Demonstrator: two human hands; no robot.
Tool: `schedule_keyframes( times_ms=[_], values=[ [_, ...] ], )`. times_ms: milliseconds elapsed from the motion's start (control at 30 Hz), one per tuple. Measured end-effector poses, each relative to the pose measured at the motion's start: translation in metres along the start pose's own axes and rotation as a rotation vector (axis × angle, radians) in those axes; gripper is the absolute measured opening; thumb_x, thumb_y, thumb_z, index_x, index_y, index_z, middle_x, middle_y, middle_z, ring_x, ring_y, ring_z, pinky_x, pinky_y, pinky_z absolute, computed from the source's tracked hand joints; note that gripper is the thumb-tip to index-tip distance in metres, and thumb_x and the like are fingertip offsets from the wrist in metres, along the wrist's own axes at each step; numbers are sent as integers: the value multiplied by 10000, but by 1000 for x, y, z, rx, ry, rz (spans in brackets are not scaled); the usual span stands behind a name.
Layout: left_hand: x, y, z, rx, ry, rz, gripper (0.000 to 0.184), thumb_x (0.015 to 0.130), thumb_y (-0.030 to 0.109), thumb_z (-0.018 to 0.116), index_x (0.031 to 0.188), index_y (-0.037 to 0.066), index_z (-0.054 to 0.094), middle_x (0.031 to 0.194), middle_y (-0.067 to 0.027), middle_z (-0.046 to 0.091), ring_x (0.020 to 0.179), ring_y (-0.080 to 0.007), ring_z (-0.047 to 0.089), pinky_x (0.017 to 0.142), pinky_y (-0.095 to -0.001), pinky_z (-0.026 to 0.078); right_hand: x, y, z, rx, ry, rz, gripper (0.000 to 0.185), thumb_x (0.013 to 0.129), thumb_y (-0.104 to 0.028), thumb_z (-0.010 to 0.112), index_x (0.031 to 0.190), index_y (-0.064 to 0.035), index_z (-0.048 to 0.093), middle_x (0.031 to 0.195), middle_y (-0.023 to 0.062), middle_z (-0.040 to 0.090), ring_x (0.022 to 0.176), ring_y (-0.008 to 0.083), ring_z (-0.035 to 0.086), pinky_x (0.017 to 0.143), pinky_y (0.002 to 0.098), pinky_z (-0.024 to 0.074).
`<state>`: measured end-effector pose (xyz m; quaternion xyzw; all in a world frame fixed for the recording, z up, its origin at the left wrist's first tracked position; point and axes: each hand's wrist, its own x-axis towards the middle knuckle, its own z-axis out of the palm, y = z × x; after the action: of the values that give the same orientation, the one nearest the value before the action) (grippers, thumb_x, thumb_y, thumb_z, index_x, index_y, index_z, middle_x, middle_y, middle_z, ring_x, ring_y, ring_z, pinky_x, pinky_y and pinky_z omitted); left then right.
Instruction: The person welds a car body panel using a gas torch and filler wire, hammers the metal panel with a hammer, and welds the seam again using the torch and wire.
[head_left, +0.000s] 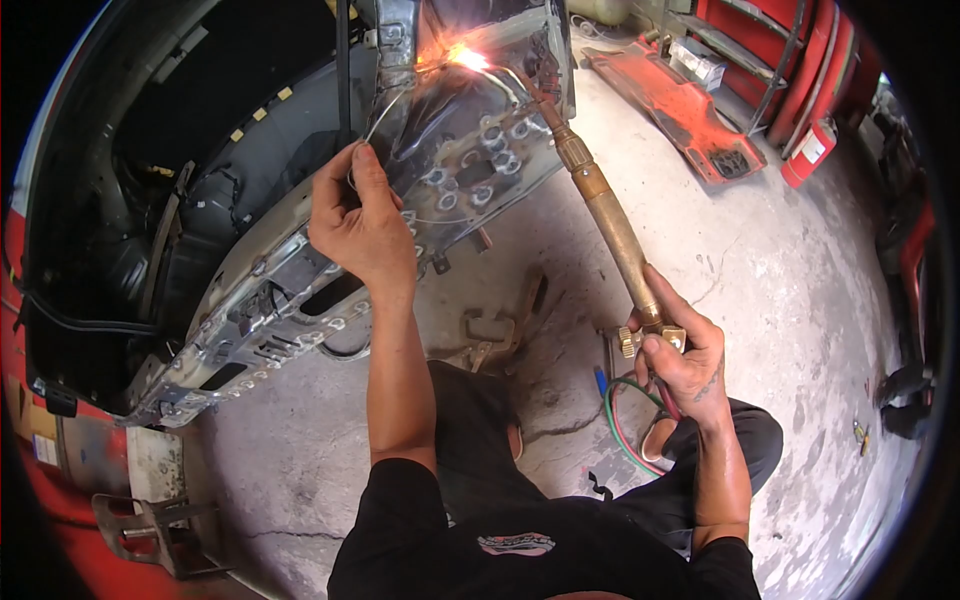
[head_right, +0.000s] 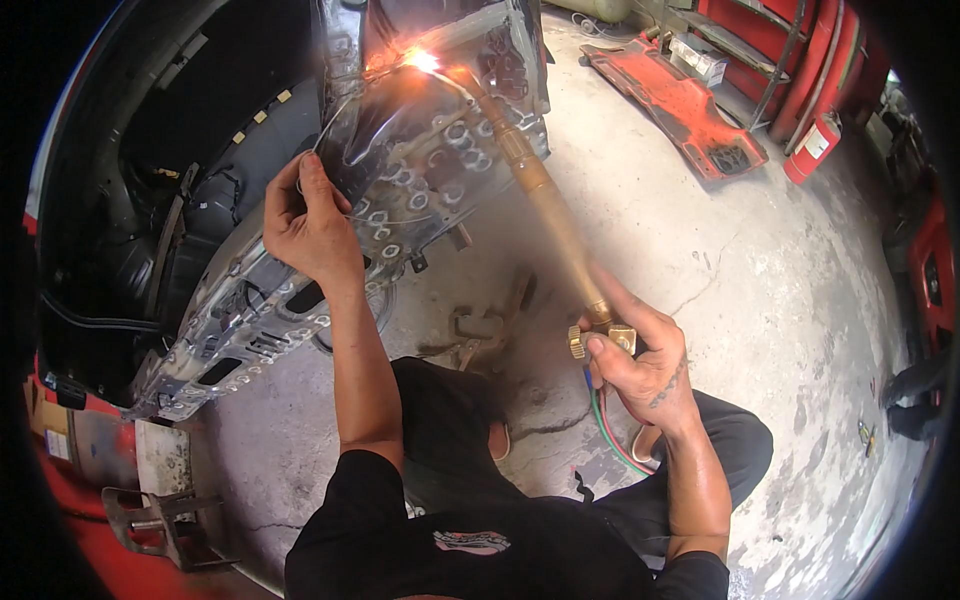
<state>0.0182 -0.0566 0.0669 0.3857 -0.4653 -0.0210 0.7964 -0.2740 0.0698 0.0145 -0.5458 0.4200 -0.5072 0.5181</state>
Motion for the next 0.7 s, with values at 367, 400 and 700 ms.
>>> schedule_keyframes(
  times_ms=[367,400,700],
  values=[
    [0,-1,0,-3,-15,-18,193,990,147,703,1026,-43,701,724,-12,625,527,-25,496,464,-180,358,0,-2,0,8,-9,10,612,909,-107,696,1496,-67,527,985,78,678,628,87,588,600,236,496],
    [0,-2,0,-6,-14,-19,194,991,148,703,1027,-42,702,723,-11,625,526,-25,496,464,-180,359,0,-2,0,11,-9,11,610,910,-108,696,1495,-66,528,985,78,677,628,87,588,600,236,496],
    [0,-2,0,8,-14,-19,190,991,150,702,1028,-37,704,718,-8,625,527,-25,497,463,-181,360,1,-1,1,5,-6,3,605,913,-108,694,1493,-60,529,986,77,678,636,86,591,614,235,499]
  ],
)
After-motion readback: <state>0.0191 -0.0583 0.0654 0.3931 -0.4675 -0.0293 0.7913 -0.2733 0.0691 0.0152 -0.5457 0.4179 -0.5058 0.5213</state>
